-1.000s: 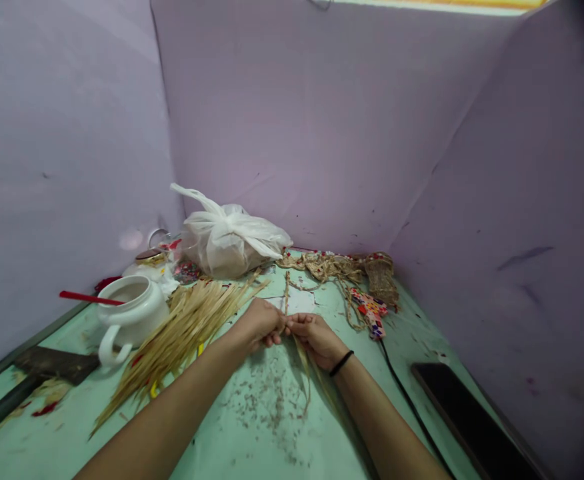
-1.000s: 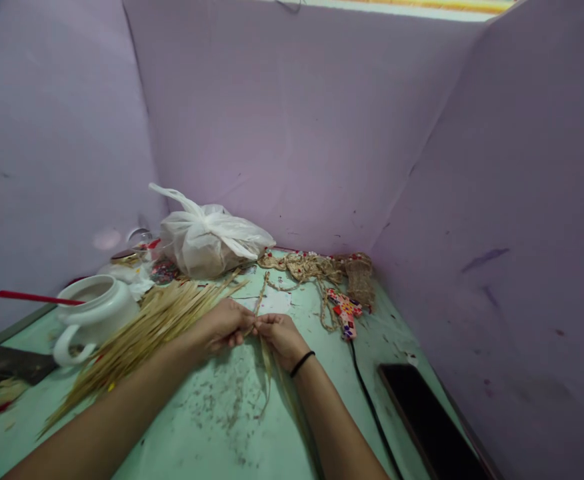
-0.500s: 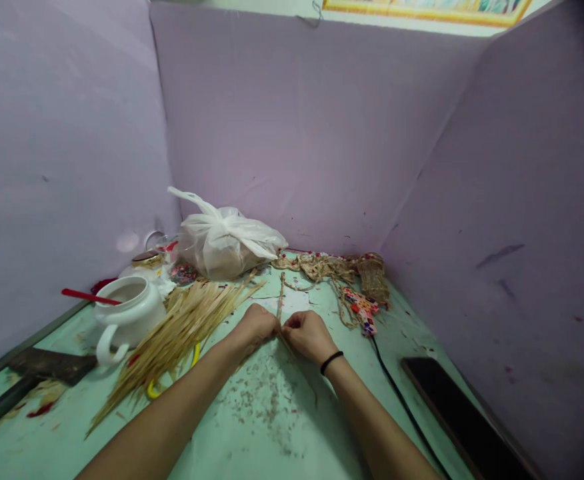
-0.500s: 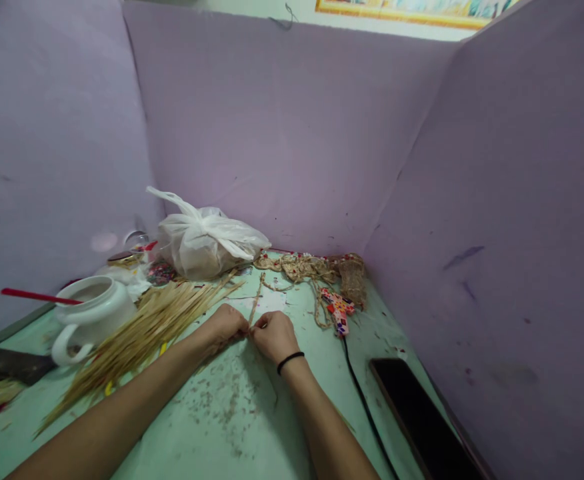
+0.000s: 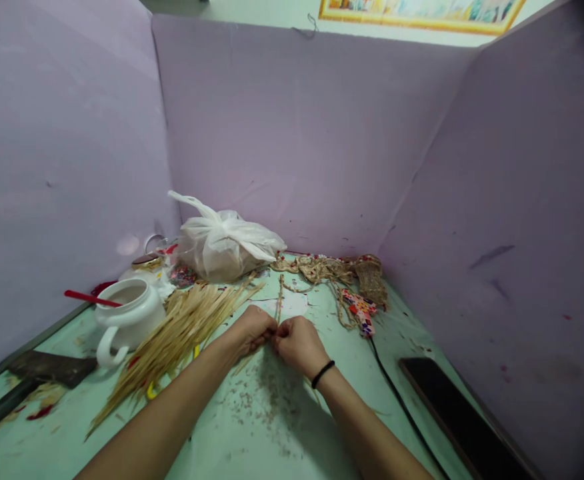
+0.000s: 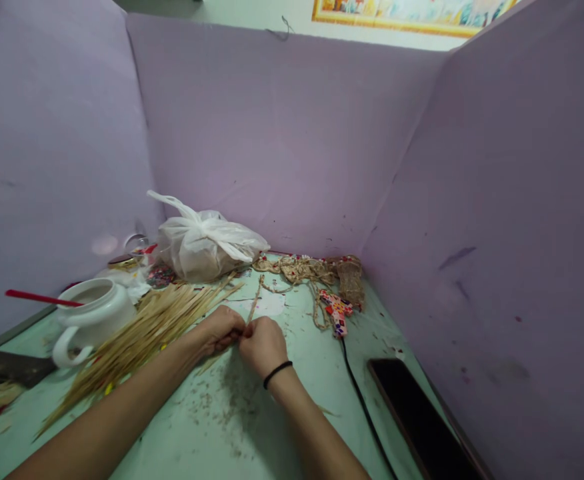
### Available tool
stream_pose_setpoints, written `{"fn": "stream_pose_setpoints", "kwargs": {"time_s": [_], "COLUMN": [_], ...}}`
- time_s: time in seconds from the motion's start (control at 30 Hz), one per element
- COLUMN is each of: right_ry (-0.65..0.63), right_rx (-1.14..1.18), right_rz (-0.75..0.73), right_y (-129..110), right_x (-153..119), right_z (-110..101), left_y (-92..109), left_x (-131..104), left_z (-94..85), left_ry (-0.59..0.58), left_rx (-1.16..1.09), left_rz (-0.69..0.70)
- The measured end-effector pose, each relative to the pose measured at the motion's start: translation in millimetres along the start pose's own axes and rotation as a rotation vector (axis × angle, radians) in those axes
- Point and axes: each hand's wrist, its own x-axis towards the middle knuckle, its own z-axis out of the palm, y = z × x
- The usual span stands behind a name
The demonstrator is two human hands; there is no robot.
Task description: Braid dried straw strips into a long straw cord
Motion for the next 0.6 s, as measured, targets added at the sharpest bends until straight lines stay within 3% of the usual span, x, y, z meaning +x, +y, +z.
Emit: {"fn": "stream_pose_setpoints", "kwargs": {"time_s": [0.1,0.23,0.27,0.37,0.43,0.6], "right_ry": [-0.105,0.052,0.033,-0.204,-0.289,-0.185], "right_rx": [0.203,0.605,0.715,0.948,0.934,0.704], "right_rz": [0.019,0.158,0.200,0.277,0.283,0.257], "right_y": [12,22,21,12,8,15], "right_x": [11,23,23,18,15,17], "right_z": [-10,-18,-18,-11,-5,8], "left_y": [-2,-1,-1,-2,-4,-6], "left_x": [0,-5,-5,-5,-3,1], "left_z": [-5.9,-10.0,-10.4,-11.4,-11.8,-10.1], "left_ry": [-0.092,-0.173,-0.176,-0.188,-0.208,-0.162], "left_rx": [-0.018,-0.095,-0.101,-0.108,-0.096,0.046], "left_rz": [0.029,0.048,0.054,0.082,0.097,0.129]}}
